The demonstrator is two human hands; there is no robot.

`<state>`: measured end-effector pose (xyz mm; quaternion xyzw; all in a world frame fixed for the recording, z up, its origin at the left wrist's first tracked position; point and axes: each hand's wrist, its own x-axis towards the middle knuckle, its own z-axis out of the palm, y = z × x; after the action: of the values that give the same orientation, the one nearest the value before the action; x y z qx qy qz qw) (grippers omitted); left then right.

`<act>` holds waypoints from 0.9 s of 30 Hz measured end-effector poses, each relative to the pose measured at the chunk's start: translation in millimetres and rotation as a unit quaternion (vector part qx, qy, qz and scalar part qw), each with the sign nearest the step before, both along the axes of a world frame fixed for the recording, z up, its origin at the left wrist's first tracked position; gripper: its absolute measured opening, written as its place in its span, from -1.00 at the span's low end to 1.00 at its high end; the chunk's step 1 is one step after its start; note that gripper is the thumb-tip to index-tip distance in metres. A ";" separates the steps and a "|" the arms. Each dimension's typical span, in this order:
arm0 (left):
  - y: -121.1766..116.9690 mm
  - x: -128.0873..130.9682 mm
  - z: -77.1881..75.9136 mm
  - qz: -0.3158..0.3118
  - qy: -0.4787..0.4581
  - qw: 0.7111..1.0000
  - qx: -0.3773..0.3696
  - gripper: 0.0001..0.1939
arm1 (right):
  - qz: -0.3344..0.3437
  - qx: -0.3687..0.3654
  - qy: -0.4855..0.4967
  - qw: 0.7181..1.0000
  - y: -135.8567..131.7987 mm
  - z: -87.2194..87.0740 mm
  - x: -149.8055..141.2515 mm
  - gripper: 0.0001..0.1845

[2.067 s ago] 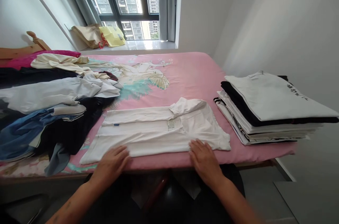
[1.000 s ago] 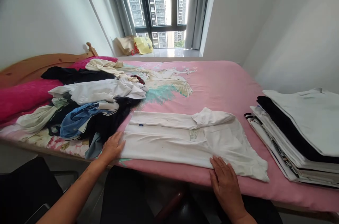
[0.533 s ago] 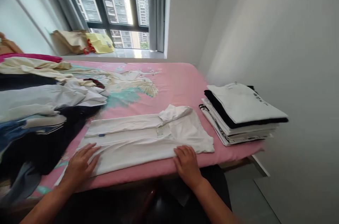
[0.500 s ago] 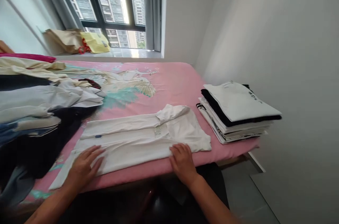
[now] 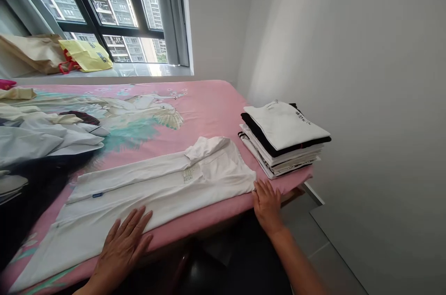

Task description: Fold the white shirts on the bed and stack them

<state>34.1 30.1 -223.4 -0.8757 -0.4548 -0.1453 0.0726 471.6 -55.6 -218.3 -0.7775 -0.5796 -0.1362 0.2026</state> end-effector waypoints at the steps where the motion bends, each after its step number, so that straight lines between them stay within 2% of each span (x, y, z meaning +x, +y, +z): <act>1: -0.9 2.2 1.7 0.005 0.001 1.000 0.001 -0.43 | 0.011 0.016 0.004 1.000 -0.1 3.2 -2.4 -0.61; 4: -2.4 8.1 5.6 0.015 0.003 1.000 0.002 -0.44 | 0.061 0.023 0.020 0.998 4.7 9.7 -15.8 -0.58; 6: -1.9 9.0 5.9 0.017 0.000 1.000 0.005 -0.44 | 0.066 0.013 0.034 0.997 8.5 8.4 -18.1 -0.50; 9: -0.3 7.9 4.5 0.014 -0.006 1.000 0.008 -0.45 | 0.066 0.006 0.039 0.997 11.8 2.1 -5.8 -0.47; 12: 0.2 8.2 4.1 0.015 -0.008 1.000 0.003 -0.44 | 0.088 0.008 0.021 0.996 14.5 0.1 12.5 -0.56; 15: -0.5 9.8 5.1 0.022 -0.007 1.000 0.002 -0.42 | 0.109 0.000 0.001 0.994 20.1 3.5 24.9 -0.61; 21: 0.6 9.3 4.6 0.029 0.001 1.000 0.001 -0.44 | 0.179 -0.010 -0.022 0.983 32.8 15.2 41.1 -0.59; 24: 0.8 8.7 4.6 0.033 0.014 0.999 -0.005 -0.43 | 0.208 -0.004 -0.022 0.978 29.8 15.1 47.7 -0.55; 27: 0.7 7.6 4.0 0.035 0.026 0.999 -0.006 -0.43 | 0.215 -0.009 -0.011 0.976 22.0 6.9 49.0 -0.52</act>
<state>41.7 30.7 -219.4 -0.8631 -0.4841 -0.1166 0.0839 520.6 -33.6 -211.5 -0.6347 -0.7367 -0.0923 0.2140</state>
